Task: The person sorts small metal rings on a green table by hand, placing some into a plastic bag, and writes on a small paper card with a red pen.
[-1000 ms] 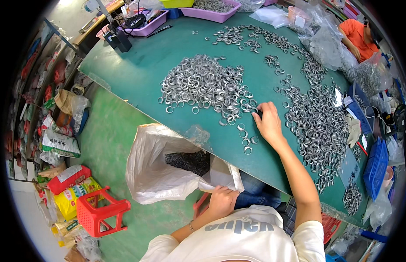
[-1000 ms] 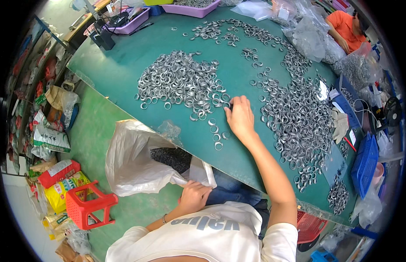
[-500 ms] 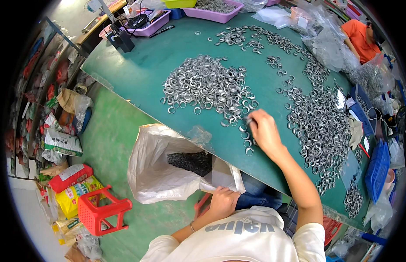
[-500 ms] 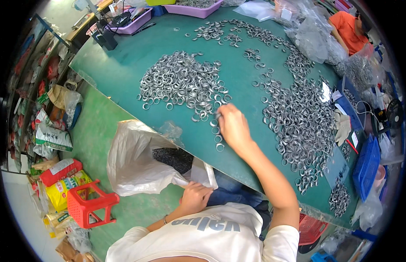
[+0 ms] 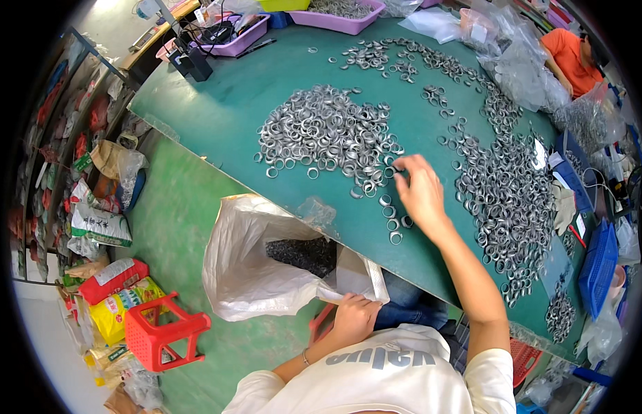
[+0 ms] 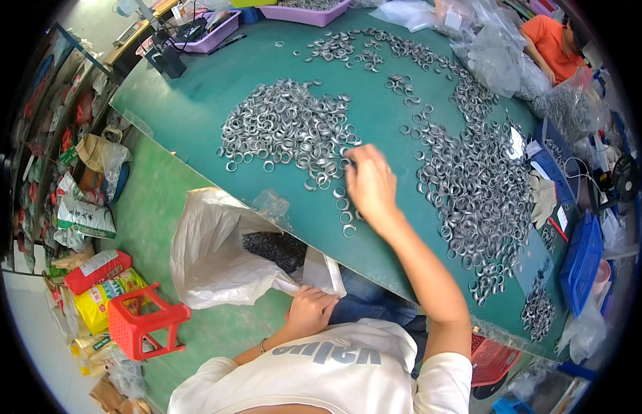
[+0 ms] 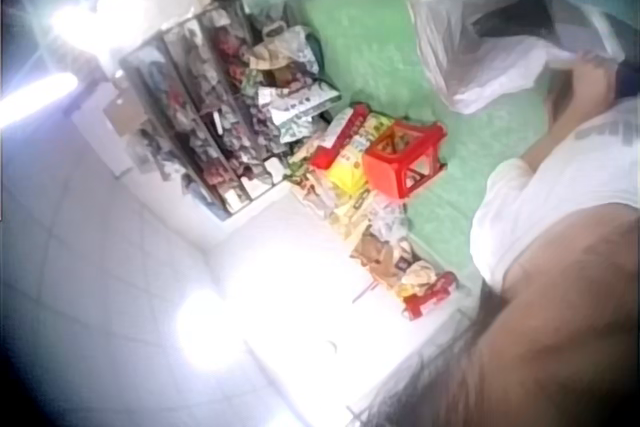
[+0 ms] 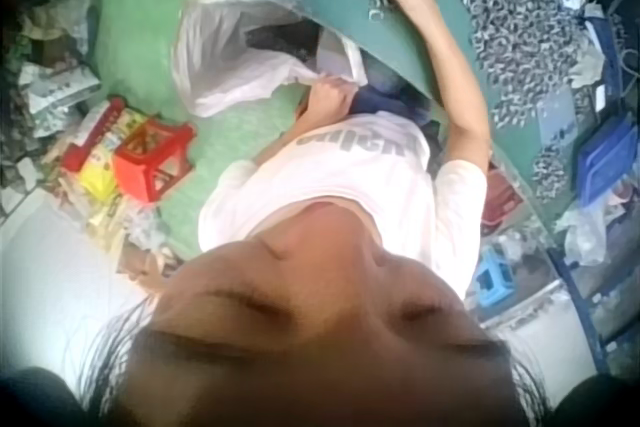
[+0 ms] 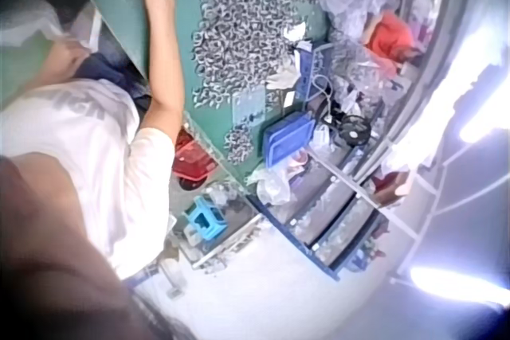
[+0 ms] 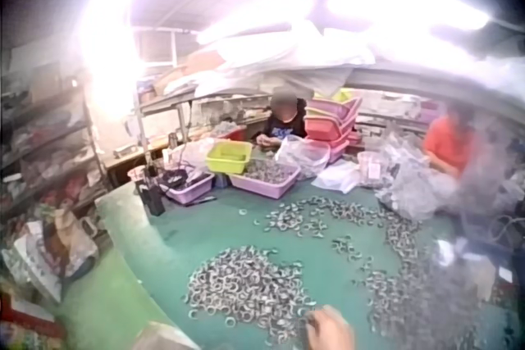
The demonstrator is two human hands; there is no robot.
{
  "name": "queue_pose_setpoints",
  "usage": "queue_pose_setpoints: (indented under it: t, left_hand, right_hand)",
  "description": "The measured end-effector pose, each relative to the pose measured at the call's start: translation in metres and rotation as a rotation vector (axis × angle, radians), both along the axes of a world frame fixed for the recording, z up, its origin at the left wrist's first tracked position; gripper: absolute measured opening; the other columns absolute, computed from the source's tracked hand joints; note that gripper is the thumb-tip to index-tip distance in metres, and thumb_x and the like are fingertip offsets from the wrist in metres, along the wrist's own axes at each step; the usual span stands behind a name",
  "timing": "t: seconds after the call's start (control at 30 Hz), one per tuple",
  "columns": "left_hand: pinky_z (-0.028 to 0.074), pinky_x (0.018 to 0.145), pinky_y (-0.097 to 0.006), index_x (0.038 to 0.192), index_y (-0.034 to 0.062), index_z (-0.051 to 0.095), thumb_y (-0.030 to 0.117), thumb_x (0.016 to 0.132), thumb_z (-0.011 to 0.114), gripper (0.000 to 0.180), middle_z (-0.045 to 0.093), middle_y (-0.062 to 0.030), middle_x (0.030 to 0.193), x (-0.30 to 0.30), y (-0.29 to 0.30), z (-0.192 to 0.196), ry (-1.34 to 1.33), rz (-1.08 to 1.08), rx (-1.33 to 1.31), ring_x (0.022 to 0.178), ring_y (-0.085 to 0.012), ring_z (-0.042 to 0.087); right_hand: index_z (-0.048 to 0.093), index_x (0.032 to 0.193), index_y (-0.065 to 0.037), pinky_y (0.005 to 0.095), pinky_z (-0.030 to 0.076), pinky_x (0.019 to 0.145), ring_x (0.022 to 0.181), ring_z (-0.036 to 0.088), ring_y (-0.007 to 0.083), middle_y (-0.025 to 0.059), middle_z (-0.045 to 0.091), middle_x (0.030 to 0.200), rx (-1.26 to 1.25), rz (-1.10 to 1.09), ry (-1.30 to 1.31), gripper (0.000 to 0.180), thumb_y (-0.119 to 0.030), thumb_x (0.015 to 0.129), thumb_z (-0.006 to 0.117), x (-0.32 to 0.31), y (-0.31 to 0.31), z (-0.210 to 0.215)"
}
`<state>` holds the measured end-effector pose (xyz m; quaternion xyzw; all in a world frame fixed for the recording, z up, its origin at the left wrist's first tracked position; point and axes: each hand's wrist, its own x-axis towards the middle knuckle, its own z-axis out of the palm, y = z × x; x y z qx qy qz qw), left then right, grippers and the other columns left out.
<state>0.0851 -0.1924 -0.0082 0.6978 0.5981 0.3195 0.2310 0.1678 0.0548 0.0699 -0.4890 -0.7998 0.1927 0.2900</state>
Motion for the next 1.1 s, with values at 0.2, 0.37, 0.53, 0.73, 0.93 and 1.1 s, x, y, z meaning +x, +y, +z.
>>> queue_pose_setpoints:
  t: [0.2,0.37,0.53,0.73,0.93,1.1]
  left_hand:
    - [0.042,0.067,-0.037,0.082,0.0034,0.070,0.008,0.076,0.068,0.008,0.065,-0.0096,0.069,0.002,0.003,0.003,0.000,-0.013,0.001,0.068,-0.0253,0.061]
    - [0.042,0.067,-0.038,0.082,0.0036,0.070,0.007,0.076,0.068,0.007,0.065,-0.0098,0.070,0.000,0.000,0.003,-0.003,0.001,-0.002,0.068,-0.0254,0.061]
    - [0.042,0.067,-0.037,0.082,0.0038,0.070,0.008,0.076,0.068,0.007,0.066,-0.0101,0.071,0.001,0.002,0.001,0.022,-0.009,-0.002,0.069,-0.0253,0.061]
    - [0.041,0.067,-0.037,0.082,0.0040,0.070,0.008,0.076,0.067,0.008,0.066,-0.0095,0.072,0.001,0.000,0.002,0.031,-0.004,-0.016,0.070,-0.0246,0.061]
    - [0.040,0.067,-0.036,0.082,0.0041,0.070,0.009,0.076,0.068,0.008,0.065,-0.0092,0.071,0.001,0.000,0.002,0.026,-0.011,-0.009,0.071,-0.0244,0.061]
    - [0.040,0.067,-0.036,0.082,0.0042,0.069,0.009,0.076,0.068,0.007,0.064,-0.0094,0.070,0.000,0.000,0.002,0.028,-0.021,-0.004,0.070,-0.0248,0.060]
  right_hand:
    - [0.059,0.087,0.002,0.0412,0.047,0.079,0.094,0.055,0.0322,0.0143,0.054,0.098,0.193,0.054,-0.074,0.016,-0.006,0.078,0.070,0.017,0.025,-0.040]
    - [0.064,0.082,0.001,0.0365,0.048,0.074,0.085,0.058,0.0268,0.0136,0.057,0.095,-0.188,0.127,0.174,0.012,-0.008,0.079,0.071,0.023,0.003,-0.017]
    - [0.065,0.085,-0.001,0.0313,0.047,0.074,0.086,0.058,0.0205,0.0084,0.057,0.099,-0.443,0.526,0.277,0.010,-0.008,0.080,0.070,-0.007,-0.060,0.009]
    - [0.060,0.094,-0.001,0.0387,0.047,0.083,0.093,0.057,0.0326,0.0139,0.056,0.102,-0.218,0.567,0.221,0.016,-0.005,0.080,0.065,-0.021,-0.061,0.002]
    - [0.056,0.106,-0.006,0.0405,0.044,0.083,0.097,0.054,0.0312,0.0101,0.057,0.102,0.146,0.257,-0.011,0.031,0.001,0.077,0.064,-0.003,0.003,-0.018]
    - [0.055,0.107,-0.006,0.0400,0.042,0.082,0.097,0.054,0.0304,0.0095,0.057,0.102,0.167,0.400,-0.091,0.033,-0.006,0.077,0.068,-0.002,0.010,-0.017]
